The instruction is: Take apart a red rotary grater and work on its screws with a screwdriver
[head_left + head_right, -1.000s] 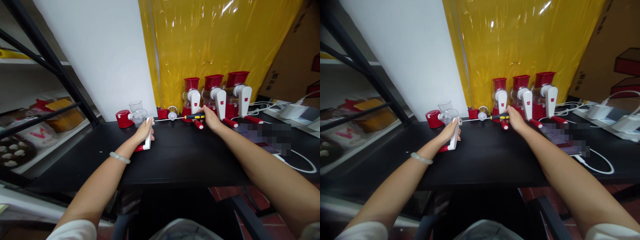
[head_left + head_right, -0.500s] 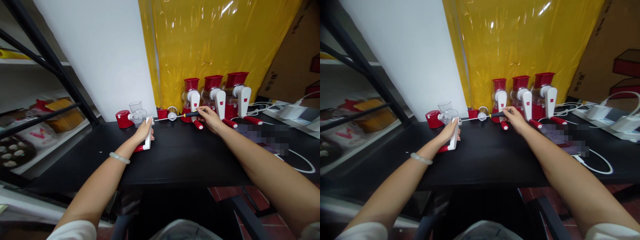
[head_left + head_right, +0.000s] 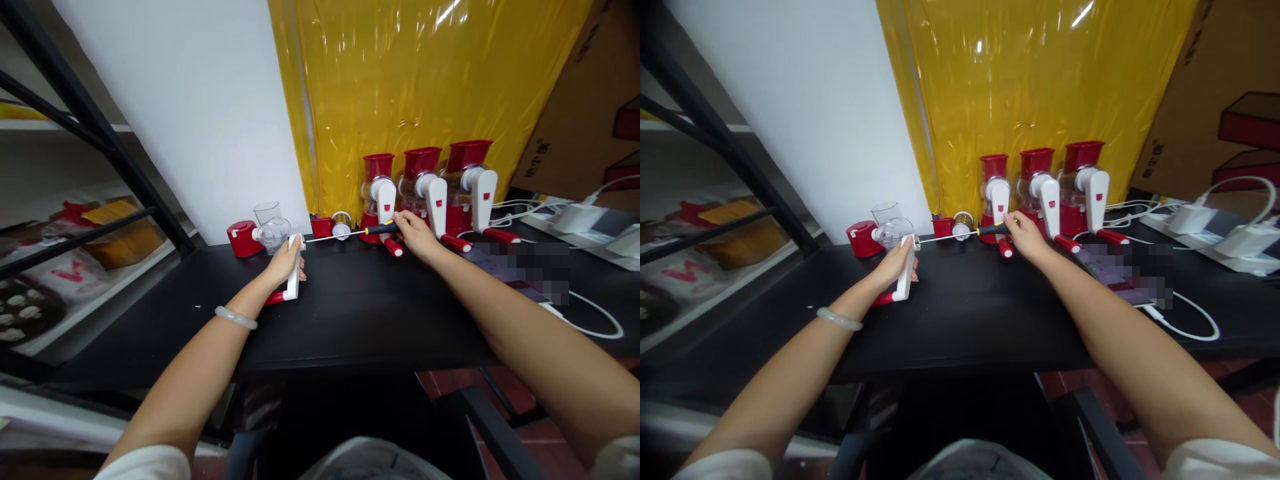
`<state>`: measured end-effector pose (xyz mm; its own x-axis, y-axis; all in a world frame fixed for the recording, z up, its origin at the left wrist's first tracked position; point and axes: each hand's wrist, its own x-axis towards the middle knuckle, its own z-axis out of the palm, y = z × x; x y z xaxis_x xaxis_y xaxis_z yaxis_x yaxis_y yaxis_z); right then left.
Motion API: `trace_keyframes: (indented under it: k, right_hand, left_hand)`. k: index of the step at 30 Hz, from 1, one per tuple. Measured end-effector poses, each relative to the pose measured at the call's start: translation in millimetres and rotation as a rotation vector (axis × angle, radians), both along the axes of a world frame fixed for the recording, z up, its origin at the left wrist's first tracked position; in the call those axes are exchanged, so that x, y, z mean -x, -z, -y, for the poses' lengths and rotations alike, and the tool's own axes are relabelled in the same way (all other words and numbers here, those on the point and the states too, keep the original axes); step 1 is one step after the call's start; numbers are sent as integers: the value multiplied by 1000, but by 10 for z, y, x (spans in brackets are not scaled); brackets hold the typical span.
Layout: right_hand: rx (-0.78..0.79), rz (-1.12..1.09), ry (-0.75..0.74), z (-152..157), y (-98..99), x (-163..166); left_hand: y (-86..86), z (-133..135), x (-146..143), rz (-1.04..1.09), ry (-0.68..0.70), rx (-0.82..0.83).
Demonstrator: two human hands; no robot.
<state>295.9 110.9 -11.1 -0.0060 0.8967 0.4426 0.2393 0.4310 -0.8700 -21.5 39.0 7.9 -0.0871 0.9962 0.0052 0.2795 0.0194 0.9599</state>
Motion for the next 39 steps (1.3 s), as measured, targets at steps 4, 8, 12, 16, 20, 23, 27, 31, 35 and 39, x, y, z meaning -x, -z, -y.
trace_keyframes:
  k: [4,8,12,16,20,23,27,31,35,39]
  right_hand:
    - [58,-202,-98,-4,14,39]
    - [148,-325,-97,17,-13,75]
    - [125,-297,-83,40,-51,63]
    - [10,-89,-25,38,-43,22]
    - [-10,-87,-36,13,-16,12]
    - [33,-214,-93,5,-22,29]
    - [75,-270,-105,10,-39,40]
    - [30,-194,-95,16,-25,26]
    - [-47,-133,-84,38,-33,22]
    - [-136,-136,-34,118,-127,35]
  left_hand:
    - [17,-15,15,-2,0,0]
    - [24,-19,14,-9,5,0]
    - [23,-21,14,-9,7,-2]
    - [21,-26,26,4,5,-3]
    - [19,-15,25,1,16,-15]
    - [15,-2,12,-6,13,-9]
    - [9,6,0,4,15,-20]
    - [0,7,5,22,28,-24]
    - [-21,9,11,70,61,-26]
    - [-38,16,3,103,86,-8]
